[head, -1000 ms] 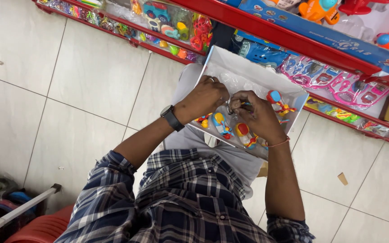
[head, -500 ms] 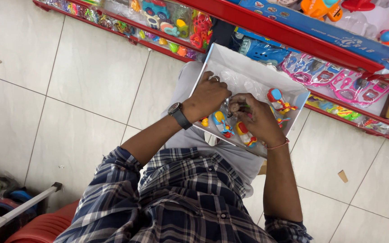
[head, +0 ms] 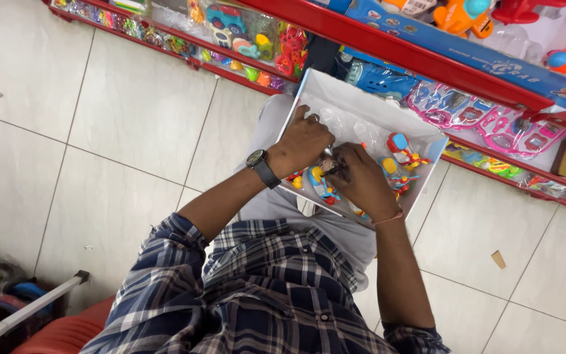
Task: Organizing and arranging various small toys and toy boxes on a shelf.
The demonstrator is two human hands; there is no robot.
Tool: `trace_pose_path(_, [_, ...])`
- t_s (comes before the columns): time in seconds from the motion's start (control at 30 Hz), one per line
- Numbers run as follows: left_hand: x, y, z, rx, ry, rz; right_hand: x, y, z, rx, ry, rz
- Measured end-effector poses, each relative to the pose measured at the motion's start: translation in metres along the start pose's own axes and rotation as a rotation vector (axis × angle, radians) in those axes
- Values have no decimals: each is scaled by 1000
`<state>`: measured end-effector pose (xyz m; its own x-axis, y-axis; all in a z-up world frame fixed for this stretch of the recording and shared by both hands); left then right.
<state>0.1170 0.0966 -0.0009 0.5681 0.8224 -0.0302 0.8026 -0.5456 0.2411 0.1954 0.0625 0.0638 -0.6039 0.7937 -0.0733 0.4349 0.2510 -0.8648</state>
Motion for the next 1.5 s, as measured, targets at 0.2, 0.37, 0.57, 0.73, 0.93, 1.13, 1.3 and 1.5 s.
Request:
trace_pose_path(0.2, [8,0,7,60,38,25,-2,15,-2,-142,93,96])
trace_pose_path(0.37, [11,9,3,79,-43,96,-2,19,-3,-94,81,162])
trace_pose_path(0.57, [23,8,28,96,-170,98,-3,14,-3,-38,74,182])
trace_pose_path(0.73, [25,6,37,37,-197,112,-3,18,-1,-78,57,219])
trace_pose_path(0.93, [21,10,36,-67,-86,175,-7,28,1,-104,72,258])
trace_pose_path(1.13, [22,6,40,-69,-19,223,-7,30,-1,-73,103,174])
trace_pose_path(1.3, [20,10,32,-81,10,226,-8,40,3,43,88,306])
trace_pose_path(1.5, [26,12,36,-19,-11,207,-5,45,2,-192,101,266])
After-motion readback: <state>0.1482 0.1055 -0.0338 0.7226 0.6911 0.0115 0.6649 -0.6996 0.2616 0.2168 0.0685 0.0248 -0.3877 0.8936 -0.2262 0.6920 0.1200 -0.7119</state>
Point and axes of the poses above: each hand's wrist, its own x-axis towards the middle knuckle, its own z-axis out of the palm, y = z × x, the point moved 10 cm from there along x, towards the middle knuckle, and after that the axes turned 10 degrees about x, right-handed, at the moved point
